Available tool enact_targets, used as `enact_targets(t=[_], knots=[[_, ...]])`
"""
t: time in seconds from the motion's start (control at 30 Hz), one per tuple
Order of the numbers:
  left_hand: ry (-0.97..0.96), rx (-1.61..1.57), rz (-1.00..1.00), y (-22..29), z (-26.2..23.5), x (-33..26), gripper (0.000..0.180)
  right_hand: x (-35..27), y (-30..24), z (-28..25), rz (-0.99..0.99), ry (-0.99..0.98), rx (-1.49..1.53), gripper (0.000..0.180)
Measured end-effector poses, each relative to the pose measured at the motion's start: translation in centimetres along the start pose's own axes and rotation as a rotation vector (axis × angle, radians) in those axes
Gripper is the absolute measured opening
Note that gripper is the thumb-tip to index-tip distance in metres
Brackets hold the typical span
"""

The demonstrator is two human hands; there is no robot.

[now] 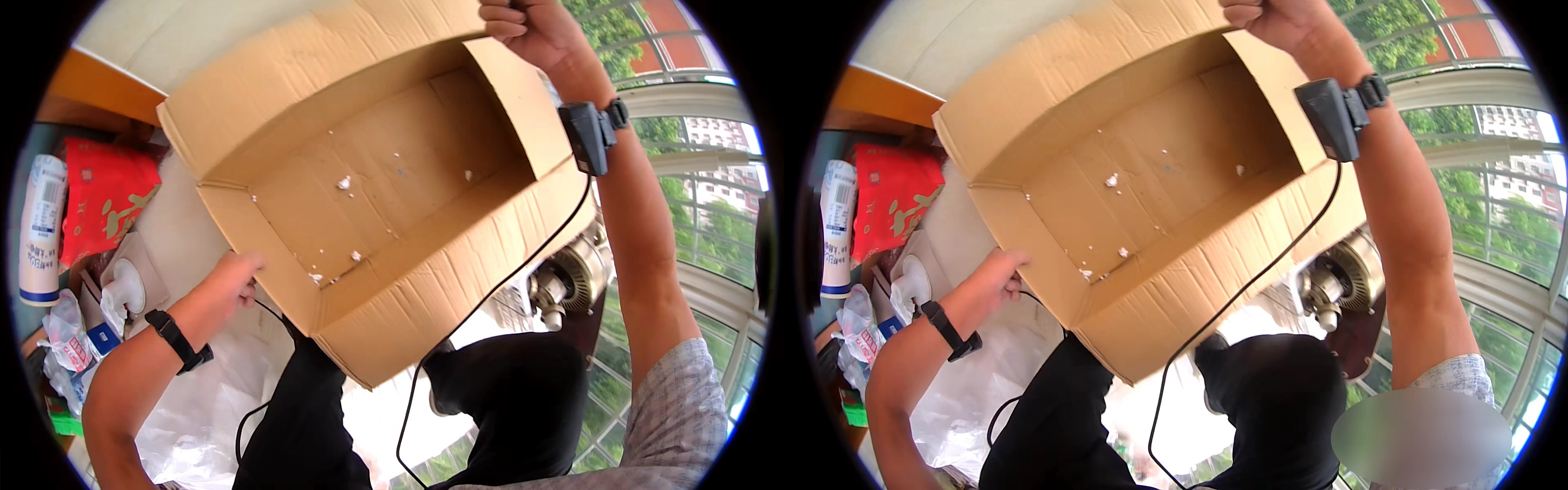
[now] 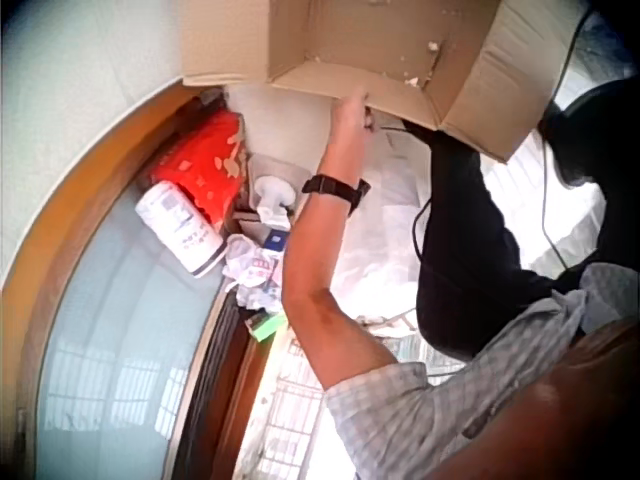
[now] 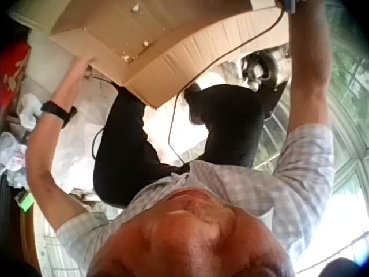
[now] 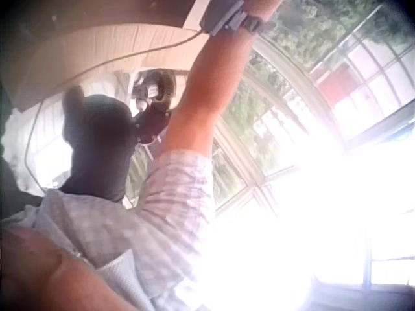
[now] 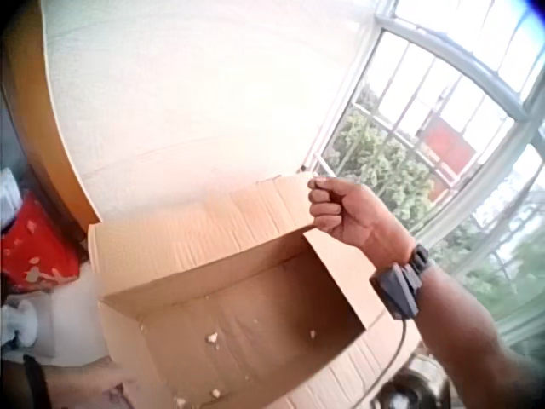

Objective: The person disassembles a ceiling fan motor by removing the light shades and unscrewing the blades, then places the parts into a plastic bin.

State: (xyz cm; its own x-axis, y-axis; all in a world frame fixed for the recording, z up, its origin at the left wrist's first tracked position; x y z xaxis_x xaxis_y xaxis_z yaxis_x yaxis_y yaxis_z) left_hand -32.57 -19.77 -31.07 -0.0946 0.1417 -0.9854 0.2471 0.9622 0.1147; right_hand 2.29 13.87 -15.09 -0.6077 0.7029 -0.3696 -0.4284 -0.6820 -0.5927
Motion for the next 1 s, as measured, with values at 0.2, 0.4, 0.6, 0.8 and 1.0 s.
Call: enact_targets(t=[0.2, 0.4, 0.6, 0.8, 1.0], knots=[[-0.012, -0.073, 0.042, 1.4, -0.5, -1.7, 0.009, -10.6, -4.5, 1.4, -0.064, 0.027, 0.064, 0.022], [0.036, -0.129, -0.034, 3.4, 3.6, -11.0, 0.014, -21.1, -7.4, 0.3, -0.145, -0.018, 0.203, 0.013], [0.071, -0.304, -0.144, -2.1, 3.6, -24.1, 0.013, -35.1, -13.2, 4.2, -0.287, 0.242, 0.230, 0.012], [0.080, -0.483, -0.125, -8.9, 3.8, -35.2, 0.013, -48.1, -15.0, 5.3, -0.421, 0.415, 0.270, 0.016], [0.092, -0.572, -0.138, -17.1, 3.8, -45.3, 0.014, -55.7, -10.9, 3.9, -0.381, 0.540, 0.373, 0.013]])
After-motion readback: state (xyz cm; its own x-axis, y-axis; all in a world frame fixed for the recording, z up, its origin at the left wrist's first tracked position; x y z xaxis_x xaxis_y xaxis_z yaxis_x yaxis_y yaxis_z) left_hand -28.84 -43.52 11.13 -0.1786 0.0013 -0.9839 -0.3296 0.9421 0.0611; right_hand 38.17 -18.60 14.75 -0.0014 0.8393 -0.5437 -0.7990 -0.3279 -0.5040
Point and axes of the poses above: each hand's wrist, its own x-axis towards the middle knuckle, its own z-axis out of the palm, y = z × x, the point moved 8 cm from there along x, towards the middle knuckle, and after that the axes turned 7 degrees about x, right-handed, at the moved point
